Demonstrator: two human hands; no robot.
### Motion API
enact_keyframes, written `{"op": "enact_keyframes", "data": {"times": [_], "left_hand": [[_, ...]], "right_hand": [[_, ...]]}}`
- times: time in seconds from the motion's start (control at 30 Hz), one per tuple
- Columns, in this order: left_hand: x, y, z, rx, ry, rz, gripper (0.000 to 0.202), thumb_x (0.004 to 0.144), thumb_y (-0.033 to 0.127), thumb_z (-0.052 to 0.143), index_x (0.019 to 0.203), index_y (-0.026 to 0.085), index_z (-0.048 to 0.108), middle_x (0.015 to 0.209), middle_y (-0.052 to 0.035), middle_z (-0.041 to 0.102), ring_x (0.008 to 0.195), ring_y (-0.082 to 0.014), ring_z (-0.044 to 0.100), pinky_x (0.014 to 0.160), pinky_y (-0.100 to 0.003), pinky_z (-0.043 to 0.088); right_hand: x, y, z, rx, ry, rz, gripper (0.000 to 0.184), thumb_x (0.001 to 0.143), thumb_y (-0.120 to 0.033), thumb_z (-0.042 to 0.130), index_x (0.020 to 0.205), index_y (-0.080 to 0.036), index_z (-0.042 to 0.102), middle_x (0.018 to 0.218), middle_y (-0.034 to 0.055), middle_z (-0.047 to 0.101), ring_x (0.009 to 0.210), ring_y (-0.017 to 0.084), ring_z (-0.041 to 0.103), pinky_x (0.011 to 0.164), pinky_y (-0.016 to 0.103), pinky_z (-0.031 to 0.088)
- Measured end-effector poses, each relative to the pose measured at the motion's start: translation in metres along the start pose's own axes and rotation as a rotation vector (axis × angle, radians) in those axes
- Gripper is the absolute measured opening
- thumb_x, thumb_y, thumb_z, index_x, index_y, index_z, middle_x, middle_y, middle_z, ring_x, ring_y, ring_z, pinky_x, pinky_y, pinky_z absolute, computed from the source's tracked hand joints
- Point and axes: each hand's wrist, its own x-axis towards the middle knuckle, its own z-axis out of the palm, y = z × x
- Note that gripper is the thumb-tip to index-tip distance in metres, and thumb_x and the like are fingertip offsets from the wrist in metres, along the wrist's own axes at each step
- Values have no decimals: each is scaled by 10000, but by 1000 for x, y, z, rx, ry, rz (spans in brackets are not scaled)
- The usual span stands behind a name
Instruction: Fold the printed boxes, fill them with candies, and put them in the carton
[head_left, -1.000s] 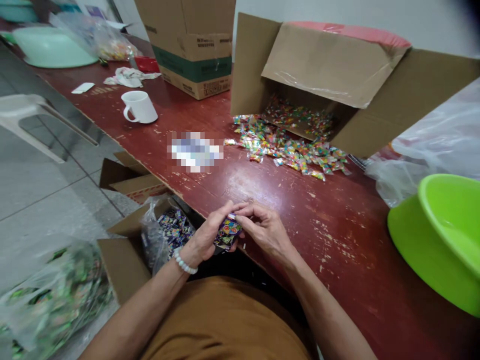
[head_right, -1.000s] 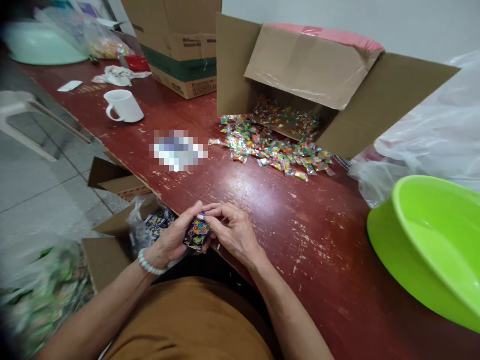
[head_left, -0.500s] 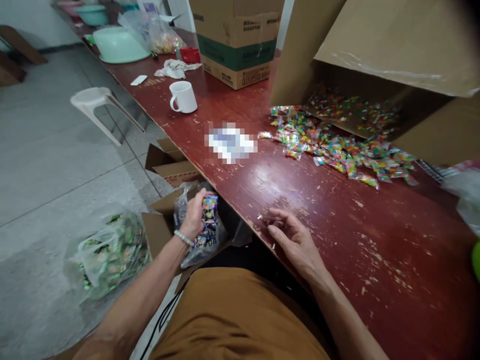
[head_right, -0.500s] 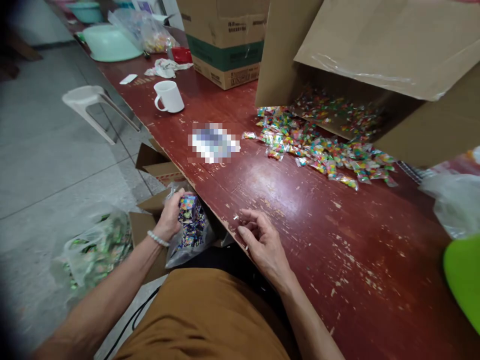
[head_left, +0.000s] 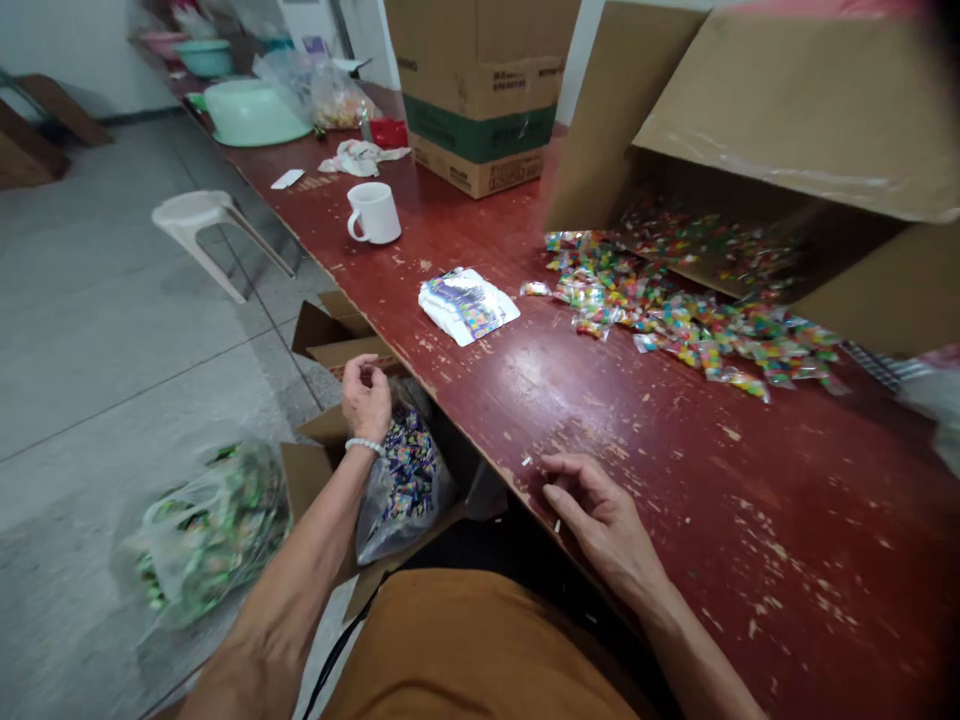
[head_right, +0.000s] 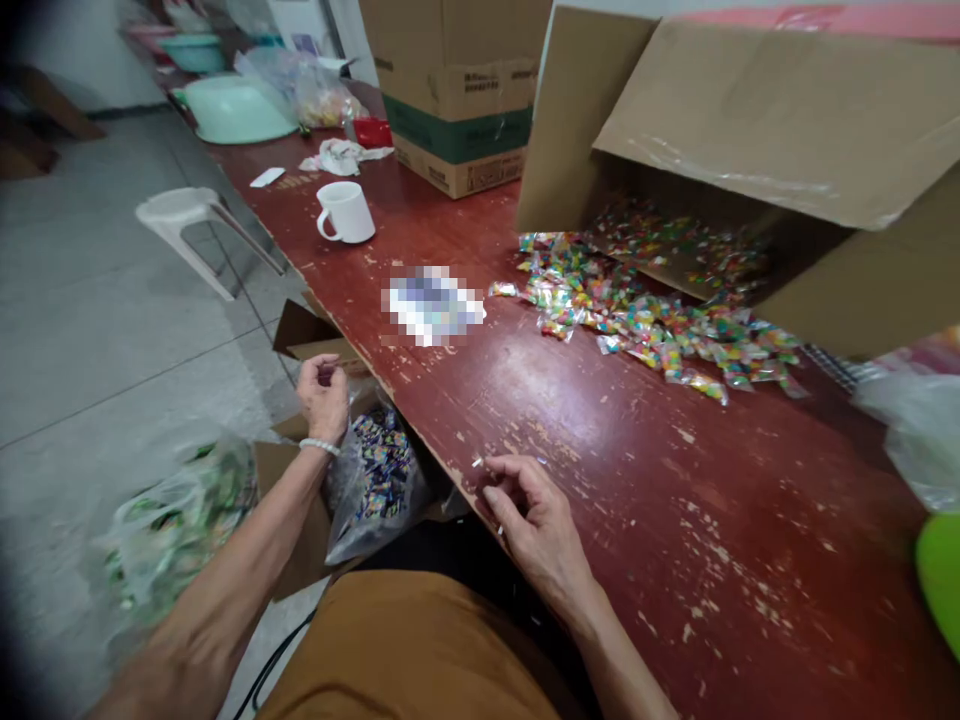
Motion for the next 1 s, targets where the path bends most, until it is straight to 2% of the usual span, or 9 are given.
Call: {"op": "enact_keyframes", "data": {"times": [0.13,0.23,0.3,0.4,0.57,0.67,0.8,0.9,1.0], "left_hand": [[22,58,29,119,-193,288,314,875,383,637,1156,253,693,1163,-83,651,1126,-292,536,986,-428,393],[42,95,49,517,-406,508,464,900,524,581,1253,232,658,1288,-162,585,1174,-384,470,925,-491,376],[52,108,58,699,-468,555,473,921,548,535,1234,219,665,1298,-188,558,1169,-404,454,894,-496,369],[59,113,62,781,-494,591,422,936,514,526,1213,231,671,1297,-182,550,1175,-401,439,895,-493,351],[54,114,56,780,-563,629,357,965,428,487,1193,216,662,1261,-170,578,1180,-385,444,912,-494,348],[56,120,57,772,-610,620,340,950,392,514,1184,189,652,1272,-191,573,1206,-399,435,929,-519,350],[67,129,61,723,-683,574,327,890,369,608,1166,199,646,1310,-184,569,1226,-400,441,963,-556,343],[77,133,65,643,-717,516,295,828,392,679,1054,203,667,1267,-175,606,1239,-407,445,994,-576,322],[82,136,65,502,-719,435,335,692,409,793,905,193,650,1146,-165,654,1197,-410,494,981,-533,353]], "right_hand": [[6,-4,1,-60,-29,-14,222,939,-342,573,1096,-232,686,1024,62,723,847,196,684,784,329,542],[8,-8,1,-114,-4,-80,181,941,-307,566,1051,-236,691,1007,50,719,884,198,674,817,331,524],[8,-10,1,-132,5,-136,168,947,-278,556,1035,-243,694,1015,41,718,921,194,667,849,326,510],[7,-10,2,-153,15,-199,167,937,-227,553,1008,-250,702,1026,33,719,956,188,660,863,311,493],[10,-10,2,-152,54,-212,181,911,-200,551,1013,-235,697,998,39,714,886,183,659,784,295,495],[11,-11,2,-162,58,-235,177,901,-195,552,987,-232,703,987,40,717,900,186,660,805,304,490],[11,-13,2,-170,80,-238,175,883,-197,558,976,-221,705,980,52,721,896,195,660,806,318,491],[11,-14,3,-173,91,-243,174,877,-190,557,954,-220,710,976,53,727,888,195,655,808,326,490],[11,-13,4,-143,99,-237,169,867,-182,571,940,-226,717,965,41,729,901,193,652,832,334,489]]}}
